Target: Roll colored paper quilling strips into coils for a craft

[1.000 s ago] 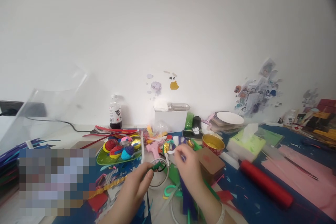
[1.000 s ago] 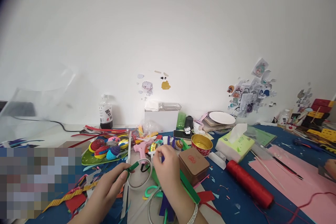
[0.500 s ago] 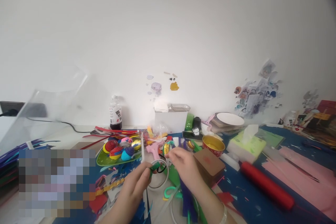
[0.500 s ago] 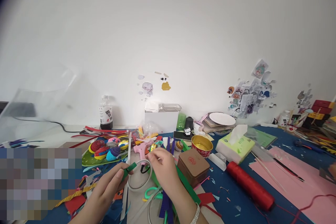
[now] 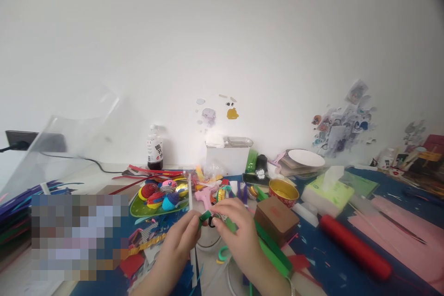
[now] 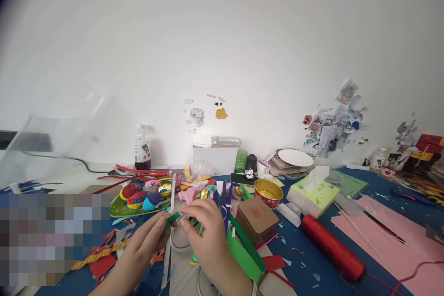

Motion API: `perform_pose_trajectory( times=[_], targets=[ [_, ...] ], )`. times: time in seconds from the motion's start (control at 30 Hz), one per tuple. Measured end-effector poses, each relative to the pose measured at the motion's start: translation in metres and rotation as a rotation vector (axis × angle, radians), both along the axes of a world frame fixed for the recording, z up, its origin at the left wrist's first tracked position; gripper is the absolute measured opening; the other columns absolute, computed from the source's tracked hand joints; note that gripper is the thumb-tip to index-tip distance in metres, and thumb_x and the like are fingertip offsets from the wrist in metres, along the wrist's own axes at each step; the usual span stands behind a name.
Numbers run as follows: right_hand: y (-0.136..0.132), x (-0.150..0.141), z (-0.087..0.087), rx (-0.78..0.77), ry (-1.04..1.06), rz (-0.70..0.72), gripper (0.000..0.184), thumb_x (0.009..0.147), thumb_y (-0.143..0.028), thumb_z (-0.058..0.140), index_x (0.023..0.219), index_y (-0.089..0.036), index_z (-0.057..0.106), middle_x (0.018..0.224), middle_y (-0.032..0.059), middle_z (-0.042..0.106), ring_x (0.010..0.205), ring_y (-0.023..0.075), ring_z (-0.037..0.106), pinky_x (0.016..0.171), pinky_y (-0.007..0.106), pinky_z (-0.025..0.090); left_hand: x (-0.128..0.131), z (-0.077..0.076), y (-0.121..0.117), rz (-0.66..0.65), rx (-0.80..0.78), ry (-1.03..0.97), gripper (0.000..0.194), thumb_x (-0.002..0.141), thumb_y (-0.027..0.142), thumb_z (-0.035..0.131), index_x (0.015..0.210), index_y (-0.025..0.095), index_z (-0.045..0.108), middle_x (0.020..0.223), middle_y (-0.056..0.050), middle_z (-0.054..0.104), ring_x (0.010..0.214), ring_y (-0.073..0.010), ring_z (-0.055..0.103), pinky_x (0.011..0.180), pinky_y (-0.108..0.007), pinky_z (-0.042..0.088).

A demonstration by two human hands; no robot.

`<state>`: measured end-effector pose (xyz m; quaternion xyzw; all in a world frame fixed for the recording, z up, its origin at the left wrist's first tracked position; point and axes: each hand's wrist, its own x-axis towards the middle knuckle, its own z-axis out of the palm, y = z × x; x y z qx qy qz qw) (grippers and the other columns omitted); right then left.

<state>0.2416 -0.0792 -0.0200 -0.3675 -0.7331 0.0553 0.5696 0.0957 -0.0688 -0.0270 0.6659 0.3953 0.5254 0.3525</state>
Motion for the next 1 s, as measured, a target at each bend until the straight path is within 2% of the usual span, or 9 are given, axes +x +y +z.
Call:
perform_pose_trajectory(
  times=[0.2, 0.3, 0.4, 0.53, 0.63, 0.7, 0.83, 1.0],
  targets=[
    [0.001, 0.007, -0.004, 0.410, -0.484, -0.301, 0.025, 0.080, -0.008, 0.049, 0.099, -0.018, 0.063, 0.091, 0.0065, 0.065, 0.076, 0.0183, 0.053, 0.060, 0.030, 0.046, -0.001, 0.000, 0.001, 0.031, 0.010, 0.041, 0.031, 0.078, 0.045, 0.044, 0.058, 0.022, 0.054, 0.055, 0.001, 0.055, 0.052, -0.0140, 0.050, 0.047, -0.020, 0.043],
    [0.002, 0.010, -0.005, 0.500, -0.576, -0.361, 0.024, 0.079, -0.007, 0.051, 0.098, -0.017, 0.062, 0.091, 0.0069, 0.066, 0.073, 0.0192, 0.052, 0.056, 0.030, 0.044, 0.000, 0.001, 0.001, 0.038, 0.008, 0.055, 0.031, 0.076, 0.045, 0.045, 0.058, 0.022, 0.054, 0.057, 0.001, 0.057, 0.054, -0.0144, 0.053, 0.048, -0.020, 0.045],
    [0.004, 0.011, -0.004, 0.382, -0.374, -0.302, 0.023, 0.080, -0.008, 0.048, 0.097, -0.018, 0.060, 0.089, 0.0070, 0.064, 0.078, 0.0190, 0.053, 0.064, 0.031, 0.046, 0.000, 0.002, 0.001, 0.067, -0.008, 0.017, 0.030, 0.075, 0.046, 0.047, 0.060, 0.022, 0.055, 0.061, -0.001, 0.061, 0.059, -0.0151, 0.056, 0.052, -0.019, 0.047],
    [0.005, 0.010, -0.001, 0.089, 0.018, -0.164, 0.013, 0.081, -0.017, 0.049, 0.089, -0.019, 0.060, 0.084, 0.0060, 0.062, 0.082, 0.0182, 0.056, 0.070, 0.031, 0.047, -0.001, 0.001, 0.001, 0.086, -0.046, -0.049, 0.030, 0.073, 0.048, 0.048, 0.064, 0.021, 0.058, 0.062, -0.001, 0.062, 0.062, -0.0157, 0.058, 0.053, -0.019, 0.048],
    [0.006, 0.005, 0.000, -0.141, 0.074, 0.006, 0.010, 0.080, -0.021, 0.053, 0.081, -0.020, 0.064, 0.083, 0.0046, 0.063, 0.082, 0.0177, 0.058, 0.072, 0.029, 0.048, -0.001, -0.002, 0.000, 0.024, -0.088, -0.052, 0.034, 0.075, 0.050, 0.046, 0.062, 0.021, 0.058, 0.050, 0.002, 0.054, 0.051, -0.0138, 0.052, 0.045, -0.019, 0.044],
    [0.005, 0.001, -0.001, -0.219, 0.100, 0.057, 0.010, 0.079, -0.021, 0.055, 0.078, -0.019, 0.065, 0.082, 0.0045, 0.064, 0.081, 0.0175, 0.058, 0.073, 0.029, 0.048, 0.000, -0.004, 0.000, -0.012, -0.095, -0.069, 0.037, 0.076, 0.052, 0.044, 0.061, 0.021, 0.057, 0.046, 0.004, 0.049, 0.045, -0.0122, 0.047, 0.042, -0.020, 0.041],
    [0.003, -0.007, -0.002, -0.205, 0.125, 0.027, 0.013, 0.078, -0.017, 0.053, 0.070, -0.019, 0.064, 0.075, 0.0036, 0.064, 0.076, 0.0168, 0.058, 0.073, 0.030, 0.046, 0.002, -0.003, 0.000, -0.032, -0.072, -0.076, 0.036, 0.075, 0.051, 0.047, 0.056, 0.020, 0.053, 0.050, 0.003, 0.050, 0.047, -0.0117, 0.045, 0.044, -0.020, 0.041],
    [-0.003, -0.012, -0.003, -0.071, 0.103, -0.029, 0.016, 0.077, -0.012, 0.052, 0.070, -0.019, 0.064, 0.074, 0.0029, 0.065, 0.073, 0.0155, 0.057, 0.071, 0.029, 0.046, 0.001, -0.002, -0.001, -0.009, -0.038, -0.010, 0.034, 0.077, 0.046, 0.046, 0.055, 0.021, 0.053, 0.049, 0.003, 0.049, 0.047, -0.0128, 0.043, 0.044, -0.021, 0.039]
  ],
)
